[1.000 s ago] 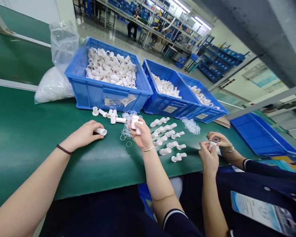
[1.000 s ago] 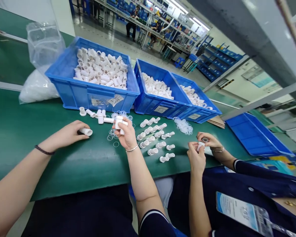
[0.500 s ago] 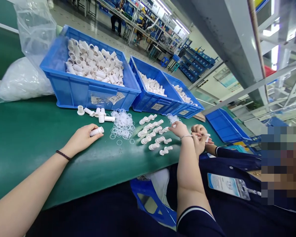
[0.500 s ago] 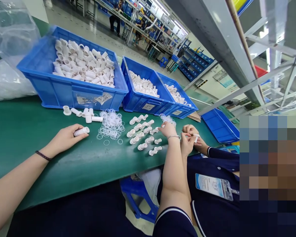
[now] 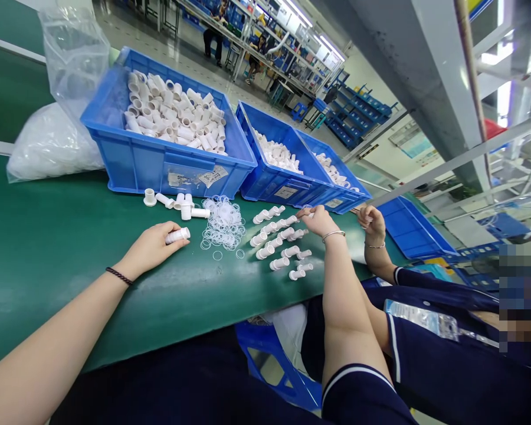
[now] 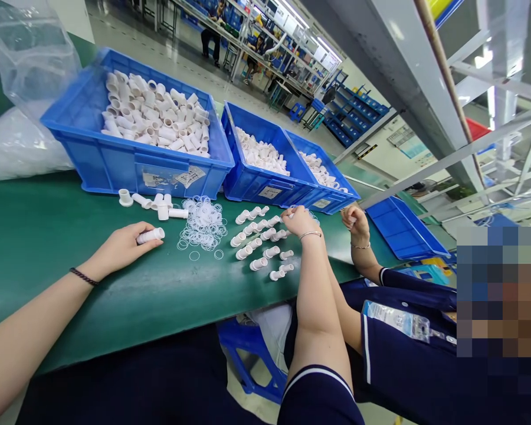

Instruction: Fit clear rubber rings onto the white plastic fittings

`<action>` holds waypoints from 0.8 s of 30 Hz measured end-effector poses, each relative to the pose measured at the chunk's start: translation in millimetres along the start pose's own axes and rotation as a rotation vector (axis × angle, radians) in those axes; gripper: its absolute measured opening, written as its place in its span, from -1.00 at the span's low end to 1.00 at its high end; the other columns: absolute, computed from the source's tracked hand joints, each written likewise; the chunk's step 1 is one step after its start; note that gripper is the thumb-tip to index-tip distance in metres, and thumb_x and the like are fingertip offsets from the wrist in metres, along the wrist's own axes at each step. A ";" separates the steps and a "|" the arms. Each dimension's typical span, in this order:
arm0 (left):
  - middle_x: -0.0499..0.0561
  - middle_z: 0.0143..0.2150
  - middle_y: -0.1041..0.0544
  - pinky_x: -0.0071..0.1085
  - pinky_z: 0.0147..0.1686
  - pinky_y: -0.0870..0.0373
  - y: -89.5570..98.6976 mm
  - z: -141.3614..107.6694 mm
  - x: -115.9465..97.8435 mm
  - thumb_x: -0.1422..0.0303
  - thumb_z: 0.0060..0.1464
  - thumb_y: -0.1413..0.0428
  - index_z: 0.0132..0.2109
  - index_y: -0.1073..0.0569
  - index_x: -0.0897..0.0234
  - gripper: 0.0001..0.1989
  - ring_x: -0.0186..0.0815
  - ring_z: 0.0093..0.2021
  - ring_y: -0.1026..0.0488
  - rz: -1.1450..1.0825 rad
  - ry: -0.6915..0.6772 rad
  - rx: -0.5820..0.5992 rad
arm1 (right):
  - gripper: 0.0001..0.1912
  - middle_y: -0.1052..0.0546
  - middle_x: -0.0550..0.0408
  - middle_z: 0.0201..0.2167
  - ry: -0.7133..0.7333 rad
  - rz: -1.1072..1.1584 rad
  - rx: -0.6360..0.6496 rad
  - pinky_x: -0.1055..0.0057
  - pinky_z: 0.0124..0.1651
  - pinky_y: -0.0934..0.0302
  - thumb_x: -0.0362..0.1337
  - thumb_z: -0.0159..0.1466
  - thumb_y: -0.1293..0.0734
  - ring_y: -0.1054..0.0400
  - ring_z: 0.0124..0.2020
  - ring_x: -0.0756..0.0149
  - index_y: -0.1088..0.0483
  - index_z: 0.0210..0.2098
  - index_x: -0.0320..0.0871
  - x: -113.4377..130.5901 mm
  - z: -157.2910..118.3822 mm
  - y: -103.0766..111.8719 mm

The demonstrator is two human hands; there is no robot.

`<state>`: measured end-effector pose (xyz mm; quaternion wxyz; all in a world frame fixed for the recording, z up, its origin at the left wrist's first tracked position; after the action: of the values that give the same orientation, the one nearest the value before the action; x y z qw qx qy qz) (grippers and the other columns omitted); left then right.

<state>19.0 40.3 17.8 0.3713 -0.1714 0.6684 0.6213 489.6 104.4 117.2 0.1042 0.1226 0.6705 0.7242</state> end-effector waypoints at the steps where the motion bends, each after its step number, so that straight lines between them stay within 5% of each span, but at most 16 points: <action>1: 0.03 -0.24 -0.52 -0.34 -0.32 -0.26 0.1 0.4 -0.7 -0.02 0.03 -0.01 -0.21 -0.41 0.20 -0.61 -0.16 -0.26 -0.43 -0.001 -0.002 0.000 | -0.68 -0.41 -0.22 -0.06 -0.003 0.005 0.003 0.25 0.03 -0.20 -0.14 0.20 -0.26 -0.33 -0.04 0.12 -0.29 -0.14 -0.22 4.0 3.7 -0.2; 6: 0.04 -0.23 -0.53 -0.34 -0.34 -0.25 1.0 0.6 -1.3 -0.02 0.04 0.00 -0.21 -0.42 0.19 -0.61 -0.15 -0.26 -0.43 0.000 -0.006 -0.004 | -0.54 -0.43 -0.19 -0.05 0.196 -0.050 0.058 0.29 0.02 -0.22 -0.26 0.19 -0.27 -0.35 -0.05 0.12 -0.20 0.06 -0.28 45.0 26.5 -2.9; 14: 0.06 -0.12 -0.52 -0.34 -0.30 -0.28 0.8 -0.2 8.0 0.00 0.13 0.09 0.05 -0.29 0.17 -0.53 -0.13 -0.20 -0.46 -0.054 0.015 -0.035 | -0.62 -0.45 -0.16 -0.03 0.311 -0.227 0.152 0.34 0.08 -0.16 -0.43 0.08 -0.36 -0.35 -0.02 0.15 -0.45 -0.08 -0.23 82.8 53.8 -28.6; 21: 0.07 -0.12 -0.51 -0.30 -0.23 -0.30 1.0 -0.3 1.7 0.04 0.15 0.10 -0.01 -0.34 0.20 -0.59 -0.12 -0.17 -0.44 -0.041 -0.042 -0.033 | -0.50 -0.47 -0.11 -0.05 0.319 -0.191 0.130 0.37 0.05 -0.19 -0.42 0.09 -0.38 -0.36 -0.03 0.17 -0.36 0.05 -0.26 83.5 46.9 -23.3; 24: 0.12 -0.07 -0.46 -0.25 -0.11 -0.29 3.2 -0.7 -2.2 0.08 0.14 0.08 -0.03 -0.37 0.26 -0.59 -0.11 -0.09 -0.40 -0.062 -0.081 -0.079 | -0.54 -0.36 -0.18 0.07 0.357 -0.140 0.021 0.30 0.13 -0.13 -0.39 0.19 -0.29 -0.26 0.07 0.13 -0.29 0.10 -0.28 102.8 25.0 -6.5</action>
<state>18.0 39.7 21.6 0.4100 -0.1812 0.6222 0.6419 399.9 161.0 116.3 0.0324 -0.0536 0.6929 0.7183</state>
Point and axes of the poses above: each hand's wrist, its own z-axis towards the middle knuckle, its own y-axis out of the back of the hand, x = y × z, the point moved 6 cm from there along z, towards the middle knuckle
